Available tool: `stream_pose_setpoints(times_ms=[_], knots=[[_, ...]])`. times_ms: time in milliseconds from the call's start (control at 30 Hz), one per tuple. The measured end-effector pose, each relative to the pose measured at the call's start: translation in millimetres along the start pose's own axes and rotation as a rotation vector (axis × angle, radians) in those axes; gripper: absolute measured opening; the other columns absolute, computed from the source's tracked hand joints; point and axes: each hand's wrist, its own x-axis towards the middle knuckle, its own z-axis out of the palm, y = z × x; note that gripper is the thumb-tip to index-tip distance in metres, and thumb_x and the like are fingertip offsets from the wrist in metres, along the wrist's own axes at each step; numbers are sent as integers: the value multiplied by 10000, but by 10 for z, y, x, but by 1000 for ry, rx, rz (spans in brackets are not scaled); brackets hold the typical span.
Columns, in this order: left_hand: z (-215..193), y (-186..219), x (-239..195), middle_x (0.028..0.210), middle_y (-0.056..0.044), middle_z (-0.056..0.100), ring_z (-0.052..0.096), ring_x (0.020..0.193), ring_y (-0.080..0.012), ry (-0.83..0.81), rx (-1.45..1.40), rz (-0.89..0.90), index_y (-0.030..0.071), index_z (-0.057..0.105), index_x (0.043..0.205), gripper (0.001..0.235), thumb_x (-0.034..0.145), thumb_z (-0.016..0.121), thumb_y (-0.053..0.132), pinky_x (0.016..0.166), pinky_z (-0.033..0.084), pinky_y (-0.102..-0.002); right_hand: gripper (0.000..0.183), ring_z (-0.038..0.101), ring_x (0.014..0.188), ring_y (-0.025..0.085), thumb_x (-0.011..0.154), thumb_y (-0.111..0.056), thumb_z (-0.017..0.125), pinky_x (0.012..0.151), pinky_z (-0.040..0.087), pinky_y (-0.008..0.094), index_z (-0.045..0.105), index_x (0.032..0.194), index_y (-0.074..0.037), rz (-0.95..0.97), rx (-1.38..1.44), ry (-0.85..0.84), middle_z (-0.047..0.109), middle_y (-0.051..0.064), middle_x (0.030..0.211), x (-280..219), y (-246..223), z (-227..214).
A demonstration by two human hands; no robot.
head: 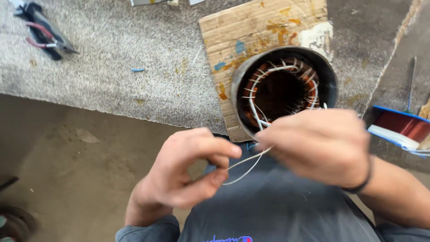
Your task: Tying and securing copper wire coils inside a motor stator using string
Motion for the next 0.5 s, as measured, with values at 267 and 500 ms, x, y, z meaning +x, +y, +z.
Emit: stream_pose_setpoints(times_ms=[267,500], knots=[[47,-529,-67,923,-107,700,634,741,-155,-81,-513,-92,51,530,1342,328,1051,610,179,751,565,-270,94,752,736,169,938,-35,714,642,554,217,724,974,51,460,114,11,754,145,884,-92,199,99],[225,-883,-61,883,15,678,655,751,-201,119,279,8,172,623,1257,244,1021,633,114,743,506,-351,68,750,735,258,956,86,675,647,594,246,650,944,148,527,216,89,710,265,921,-79,184,245]])
